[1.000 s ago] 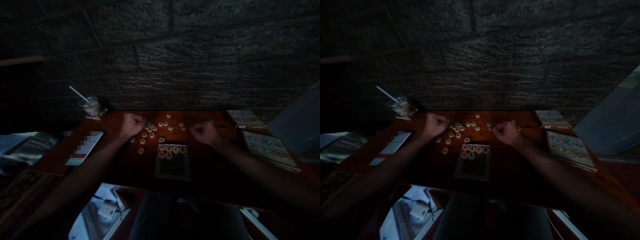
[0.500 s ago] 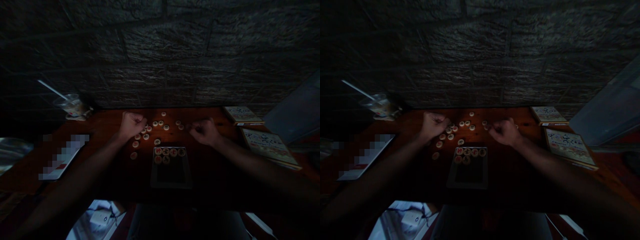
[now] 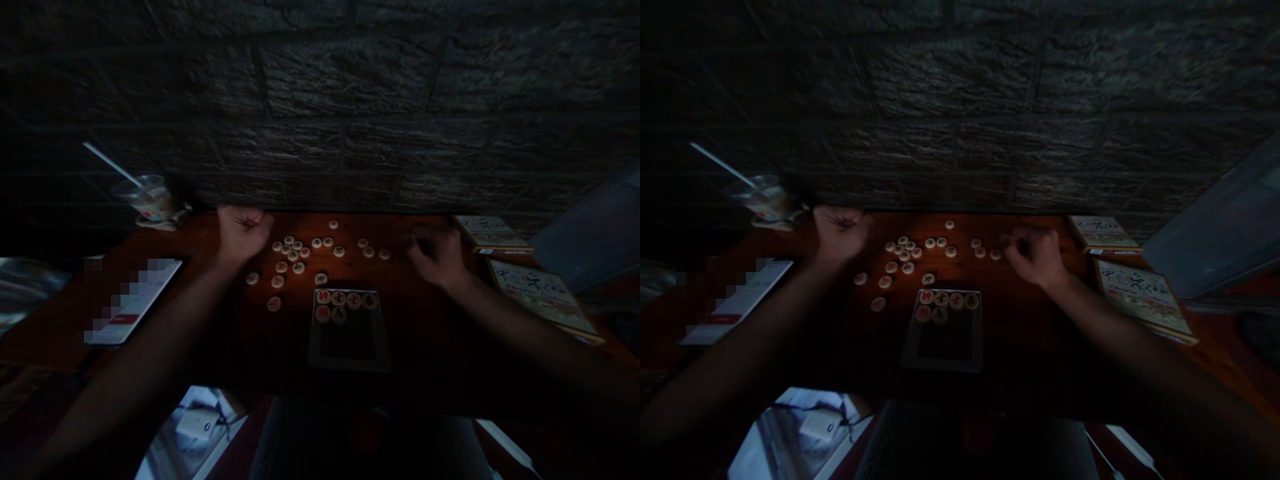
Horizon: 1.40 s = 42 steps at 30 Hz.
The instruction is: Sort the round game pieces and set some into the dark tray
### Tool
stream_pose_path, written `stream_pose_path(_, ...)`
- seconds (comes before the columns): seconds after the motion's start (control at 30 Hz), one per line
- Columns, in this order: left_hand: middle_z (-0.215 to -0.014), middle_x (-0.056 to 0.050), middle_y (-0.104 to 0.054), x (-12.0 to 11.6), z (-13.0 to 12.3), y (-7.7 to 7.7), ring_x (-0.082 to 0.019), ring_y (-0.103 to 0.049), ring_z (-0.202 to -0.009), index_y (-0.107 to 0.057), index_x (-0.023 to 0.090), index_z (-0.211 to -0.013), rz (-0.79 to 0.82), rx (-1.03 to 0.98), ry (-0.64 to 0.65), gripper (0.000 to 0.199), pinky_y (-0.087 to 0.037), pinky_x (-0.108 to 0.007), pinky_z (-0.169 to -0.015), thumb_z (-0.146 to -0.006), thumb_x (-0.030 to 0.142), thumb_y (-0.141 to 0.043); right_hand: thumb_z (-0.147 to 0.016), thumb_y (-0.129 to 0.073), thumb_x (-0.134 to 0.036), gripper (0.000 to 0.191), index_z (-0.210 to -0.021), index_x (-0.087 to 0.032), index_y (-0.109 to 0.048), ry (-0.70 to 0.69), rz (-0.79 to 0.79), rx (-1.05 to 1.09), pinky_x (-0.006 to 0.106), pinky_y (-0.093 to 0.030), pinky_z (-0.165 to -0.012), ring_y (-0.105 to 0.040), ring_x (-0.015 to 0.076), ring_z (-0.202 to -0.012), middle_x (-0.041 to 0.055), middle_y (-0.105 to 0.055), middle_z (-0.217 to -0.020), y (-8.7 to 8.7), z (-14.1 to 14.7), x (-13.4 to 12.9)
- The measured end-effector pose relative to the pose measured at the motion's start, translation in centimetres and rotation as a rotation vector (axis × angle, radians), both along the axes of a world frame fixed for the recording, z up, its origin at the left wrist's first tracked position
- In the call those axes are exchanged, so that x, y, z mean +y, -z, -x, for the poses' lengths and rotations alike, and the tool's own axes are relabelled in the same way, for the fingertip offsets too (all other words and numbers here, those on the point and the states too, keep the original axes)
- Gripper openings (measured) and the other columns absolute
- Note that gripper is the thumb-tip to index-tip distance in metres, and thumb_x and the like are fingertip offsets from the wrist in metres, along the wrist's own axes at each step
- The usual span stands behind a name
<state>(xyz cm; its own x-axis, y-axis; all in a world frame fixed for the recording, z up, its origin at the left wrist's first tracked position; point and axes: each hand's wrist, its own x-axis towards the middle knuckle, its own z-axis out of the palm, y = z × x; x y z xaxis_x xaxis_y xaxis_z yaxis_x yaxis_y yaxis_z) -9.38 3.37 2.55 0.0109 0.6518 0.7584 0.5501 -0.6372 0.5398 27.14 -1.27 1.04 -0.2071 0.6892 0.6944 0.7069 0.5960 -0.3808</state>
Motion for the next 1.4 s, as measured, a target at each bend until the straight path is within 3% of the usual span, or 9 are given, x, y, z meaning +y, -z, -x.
stream_pose_path(0.2, -0.04, 0.008, -0.019, 0.7, 1.1, 0.2, -0.006, -0.014, -0.037, -0.024, 0.021, -0.039, -0.026, -0.04, -0.031, 0.048, -0.008, -0.028, -0.042, -0.068, 0.013, -0.061, -0.087, -0.059, -0.029, 0.01, -0.081, -0.023, -0.064, 0.024, -0.144, 0.004, 0.033, -0.045, -0.057, -0.062, 0.0204, -0.059, 0.0035, -0.066, -0.068, 0.1, -0.6, 0.0)
stream_pose_path(0.37, -0.041, 0.007, -0.022, 0.9, 0.9, 0.6, -0.005, -0.016, -0.038, -0.027, 0.021, -0.04, 0.039, -0.014, -0.01, 0.044, -0.008, -0.027, -0.042, -0.067, 0.012, -0.06, -0.089, -0.061, -0.028, 0.011, -0.095, -0.022, -0.067, 0.013, -0.101, -0.001, 0.032, -0.049, -0.057, -0.067, 0.0206, -0.064, 0.0043, -0.071, -0.076, 0.4, -0.4, 0.0)
stream_pose_path(1.4, -0.043, 0.007, -0.025, 2.2, 1.9, 0.9, -0.006, -0.019, -0.043, -0.028, 0.021, -0.042, 0.216, -0.026, -0.013, 0.045, -0.01, -0.023, -0.043, -0.071, 0.012, -0.062, -0.09, -0.059, -0.027, 0.015, -0.096, -0.022, -0.071, 0.041, -0.069, -0.004, 0.04, -0.057, -0.07, -0.073, 0.0262, -0.075, 0.0074, -0.076, -0.085, 0.8, -0.8, 0.5)
